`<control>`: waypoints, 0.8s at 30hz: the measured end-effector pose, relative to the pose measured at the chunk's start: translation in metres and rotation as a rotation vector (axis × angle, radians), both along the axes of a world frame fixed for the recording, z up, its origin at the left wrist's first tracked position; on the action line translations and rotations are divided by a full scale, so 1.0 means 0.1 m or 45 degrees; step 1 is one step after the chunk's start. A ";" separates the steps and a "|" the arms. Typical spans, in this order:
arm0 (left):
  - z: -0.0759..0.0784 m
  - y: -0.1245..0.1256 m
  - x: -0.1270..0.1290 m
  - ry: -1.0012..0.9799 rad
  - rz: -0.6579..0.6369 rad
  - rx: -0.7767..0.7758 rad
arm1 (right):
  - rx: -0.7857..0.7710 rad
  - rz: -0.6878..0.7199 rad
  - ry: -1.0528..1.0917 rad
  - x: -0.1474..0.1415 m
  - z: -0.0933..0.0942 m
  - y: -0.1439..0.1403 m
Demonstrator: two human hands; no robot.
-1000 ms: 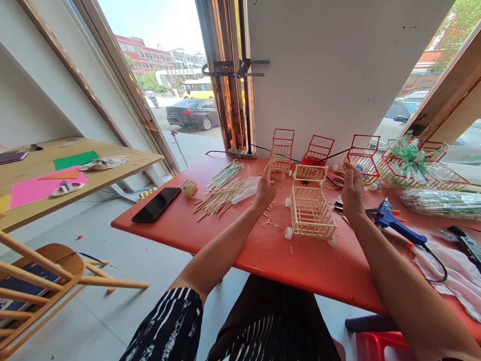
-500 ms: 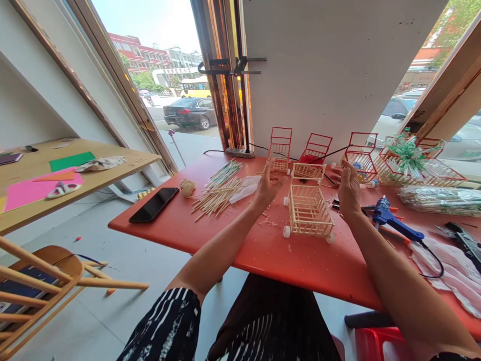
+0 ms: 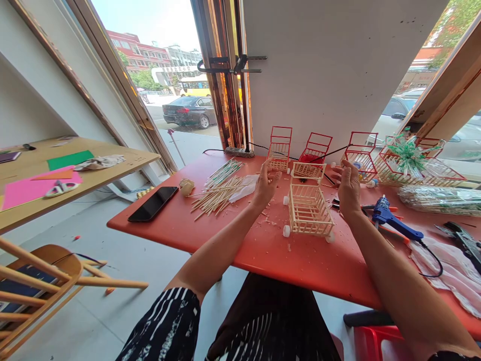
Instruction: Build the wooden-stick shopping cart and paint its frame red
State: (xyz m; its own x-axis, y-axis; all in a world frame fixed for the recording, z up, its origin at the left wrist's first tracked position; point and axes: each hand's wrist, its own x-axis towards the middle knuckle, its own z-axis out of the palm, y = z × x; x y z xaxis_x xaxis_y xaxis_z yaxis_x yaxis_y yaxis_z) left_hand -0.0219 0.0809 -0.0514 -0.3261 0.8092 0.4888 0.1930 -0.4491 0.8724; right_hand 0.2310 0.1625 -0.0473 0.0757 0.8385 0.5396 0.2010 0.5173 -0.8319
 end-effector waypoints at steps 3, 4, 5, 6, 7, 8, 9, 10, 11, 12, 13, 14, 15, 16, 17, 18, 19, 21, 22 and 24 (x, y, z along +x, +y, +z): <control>0.02 -0.02 0.01 -0.012 -0.004 0.005 | -0.035 -0.045 0.073 -0.03 0.02 -0.03; 0.03 -0.02 0.01 -0.013 -0.008 0.005 | -0.036 -0.045 0.074 -0.03 0.03 -0.04; 0.04 -0.03 0.01 -0.011 -0.012 0.005 | -0.035 -0.047 0.074 -0.04 0.03 -0.05; 0.04 -0.04 0.01 -0.006 -0.021 0.004 | -0.033 -0.048 0.073 -0.04 0.04 -0.06; 0.05 -0.05 0.01 0.002 -0.031 0.004 | -0.027 -0.049 0.071 -0.05 0.04 -0.06; 0.05 -0.06 0.01 0.011 -0.042 0.002 | -0.020 -0.051 0.069 -0.05 0.05 -0.07; 0.06 -0.06 0.01 0.018 -0.051 0.000 | -0.014 -0.050 0.068 -0.05 0.05 -0.07; 0.05 -0.06 0.00 0.023 -0.055 -0.001 | -0.008 -0.050 0.066 -0.05 0.05 -0.07; 0.05 -0.06 0.00 0.029 -0.057 0.001 | -0.003 -0.049 0.066 -0.05 0.06 -0.07; 0.04 -0.05 0.00 0.036 -0.059 0.008 | 0.001 -0.048 0.067 -0.05 0.06 -0.07; 0.02 -0.05 0.00 0.044 -0.062 0.018 | 0.002 -0.046 0.070 -0.05 0.06 -0.08; 0.01 -0.04 0.00 0.054 -0.066 0.029 | 0.002 -0.044 0.072 -0.05 0.06 -0.08; 0.00 -0.03 0.00 0.062 -0.074 0.040 | 0.001 -0.041 0.073 -0.05 0.06 -0.08; -0.02 -0.02 -0.01 0.070 -0.085 0.048 | 0.000 -0.039 0.072 -0.05 0.06 -0.09; -0.03 -0.01 -0.01 0.076 -0.097 0.054 | -0.002 -0.036 0.069 -0.06 0.06 -0.09; -0.04 0.00 -0.01 0.082 -0.106 0.057 | -0.002 -0.035 0.063 -0.06 0.06 -0.10; -0.05 0.01 -0.02 0.088 -0.113 0.060 | -0.003 -0.037 0.057 -0.06 0.07 -0.11; -0.06 0.03 -0.02 0.100 -0.124 0.072 | -0.005 -0.039 0.051 -0.06 0.07 -0.13; -0.07 0.03 -0.02 0.102 -0.130 0.078 | -0.007 -0.039 0.050 -0.07 0.08 -0.14; -0.08 0.04 -0.01 0.095 -0.140 0.081 | -0.019 -0.035 0.054 -0.07 0.08 -0.14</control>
State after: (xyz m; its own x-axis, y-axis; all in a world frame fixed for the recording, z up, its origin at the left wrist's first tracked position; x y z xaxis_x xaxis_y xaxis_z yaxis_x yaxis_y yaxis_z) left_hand -0.0233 0.0851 -0.0593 -0.1978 0.8048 0.5596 0.2032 -0.5248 0.8266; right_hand 0.2240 0.1485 -0.0392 0.1213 0.8437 0.5230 0.1790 0.4997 -0.8475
